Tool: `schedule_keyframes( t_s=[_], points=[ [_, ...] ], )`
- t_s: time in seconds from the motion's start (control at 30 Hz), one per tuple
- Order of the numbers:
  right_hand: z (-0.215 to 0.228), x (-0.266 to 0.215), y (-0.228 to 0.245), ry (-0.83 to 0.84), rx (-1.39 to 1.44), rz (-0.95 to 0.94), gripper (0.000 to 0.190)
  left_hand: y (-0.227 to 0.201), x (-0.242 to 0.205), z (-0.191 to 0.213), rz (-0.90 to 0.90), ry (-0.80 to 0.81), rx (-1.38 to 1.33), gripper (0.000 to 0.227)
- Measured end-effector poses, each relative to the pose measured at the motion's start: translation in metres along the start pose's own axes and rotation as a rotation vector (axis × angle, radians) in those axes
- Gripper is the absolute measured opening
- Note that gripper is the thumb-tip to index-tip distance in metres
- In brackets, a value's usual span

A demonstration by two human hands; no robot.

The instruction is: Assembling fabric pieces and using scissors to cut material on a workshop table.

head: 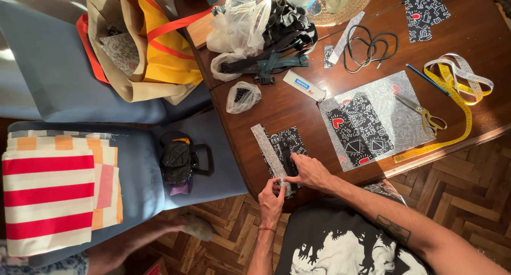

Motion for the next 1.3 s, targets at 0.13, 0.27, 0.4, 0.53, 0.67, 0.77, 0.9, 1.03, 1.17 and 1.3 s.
schedule_keyframes(
  t_s=[0.13,0.27,0.4,0.53,0.67,0.77,0.9,1.03,1.17,1.3],
  points=[
    [0.01,-0.011,-0.007,-0.028,0.052,0.037,0.071,-0.005,0.0,-0.002,-0.063,-0.028,0.404,0.03],
    [0.021,-0.028,-0.002,-0.101,-0.14,0.153,0.067,-0.048,-0.001,0.001,-0.371,-0.087,0.656,0.044],
    [0.012,-0.03,-0.004,-0.099,-0.182,0.252,0.081,-0.053,0.014,-0.025,-0.539,0.034,0.896,0.068],
    [0.016,-0.031,-0.012,-0.133,-0.086,0.365,0.077,-0.059,0.018,-0.02,-0.672,-0.09,0.869,0.072],
    [0.008,-0.028,-0.028,-0.161,0.041,0.421,0.073,-0.065,0.012,-0.019,-0.717,-0.174,0.815,0.073],
    [-0.006,-0.02,-0.036,-0.155,-0.004,0.443,0.071,-0.064,0.011,-0.019,-0.729,-0.205,0.811,0.075],
    [-0.015,-0.017,-0.041,-0.153,-0.043,0.424,0.073,-0.063,0.01,-0.019,-0.748,-0.233,0.82,0.078],
    [-0.012,-0.022,-0.037,-0.147,-0.027,0.448,0.073,-0.063,0.01,-0.018,-0.755,-0.236,0.821,0.077],
    [-0.008,-0.019,-0.043,-0.135,0.092,0.43,0.079,-0.055,0.017,-0.011,-0.764,-0.19,0.785,0.077],
    [-0.01,-0.016,-0.051,-0.157,0.155,0.406,0.081,-0.056,0.02,0.014,-0.733,-0.179,0.805,0.08]
  ],
)
Point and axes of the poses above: each hand's wrist, its own x-axis towards the middle knuckle, its own z-axis out of the back of the hand, y = z × x, the point moved 10 cm from there along x, towards the middle knuckle, and after that the axes turned 11 degrees about y, right-handed, at the moved point
